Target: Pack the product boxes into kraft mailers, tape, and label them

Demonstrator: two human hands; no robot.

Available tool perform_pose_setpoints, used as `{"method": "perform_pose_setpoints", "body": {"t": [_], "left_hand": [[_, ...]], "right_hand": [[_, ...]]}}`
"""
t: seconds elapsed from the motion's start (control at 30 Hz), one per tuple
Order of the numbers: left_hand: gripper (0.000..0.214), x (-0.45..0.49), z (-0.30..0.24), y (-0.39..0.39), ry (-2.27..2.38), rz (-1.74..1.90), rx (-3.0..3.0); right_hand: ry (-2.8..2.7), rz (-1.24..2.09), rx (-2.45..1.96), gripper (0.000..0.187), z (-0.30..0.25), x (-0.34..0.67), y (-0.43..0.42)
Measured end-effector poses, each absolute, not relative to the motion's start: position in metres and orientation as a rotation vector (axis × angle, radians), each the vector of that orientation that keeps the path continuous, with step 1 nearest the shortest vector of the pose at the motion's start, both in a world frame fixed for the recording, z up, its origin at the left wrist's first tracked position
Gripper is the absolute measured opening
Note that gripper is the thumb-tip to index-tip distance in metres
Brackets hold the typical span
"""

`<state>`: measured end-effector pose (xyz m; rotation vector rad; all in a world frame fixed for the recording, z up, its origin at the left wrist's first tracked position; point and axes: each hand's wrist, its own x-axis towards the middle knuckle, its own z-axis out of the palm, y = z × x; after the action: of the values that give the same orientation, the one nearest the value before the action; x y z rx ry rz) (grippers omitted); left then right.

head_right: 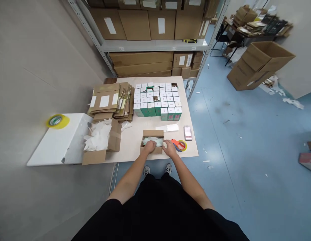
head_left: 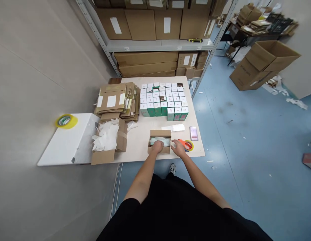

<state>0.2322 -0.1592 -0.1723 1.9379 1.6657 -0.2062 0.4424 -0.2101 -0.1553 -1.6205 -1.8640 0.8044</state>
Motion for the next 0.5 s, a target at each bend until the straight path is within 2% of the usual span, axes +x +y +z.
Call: {"method": "perform_pose_setpoints", "body": {"t": [0.2,0.37,0.43,0.5], "left_hand": [[0.052,0.214,-0.157,-0.16,1.78,-0.027,1.989],[0.053,0.161,-0.152,-0.18,1.811,0.195,1.953],[0.067,0.138,-0.158,-0.191,1.773,0.167,1.916],[0.08,0.12,-0.166,-0.202,1.726,0.113,1.893]], "right_hand": [[-1.84,0.803,-1.701,0.044,-0.157,0.425,-0.214],[-1.885,0.911,-1.709,0.07,-0.174,0.418,-0.229],[-1.83,0.906,-1.798,0.078,-0.186,0.42,-0.241],[-1.754,0.927,-1.855,0.075,-0.195,0.42,-0.252]]}}
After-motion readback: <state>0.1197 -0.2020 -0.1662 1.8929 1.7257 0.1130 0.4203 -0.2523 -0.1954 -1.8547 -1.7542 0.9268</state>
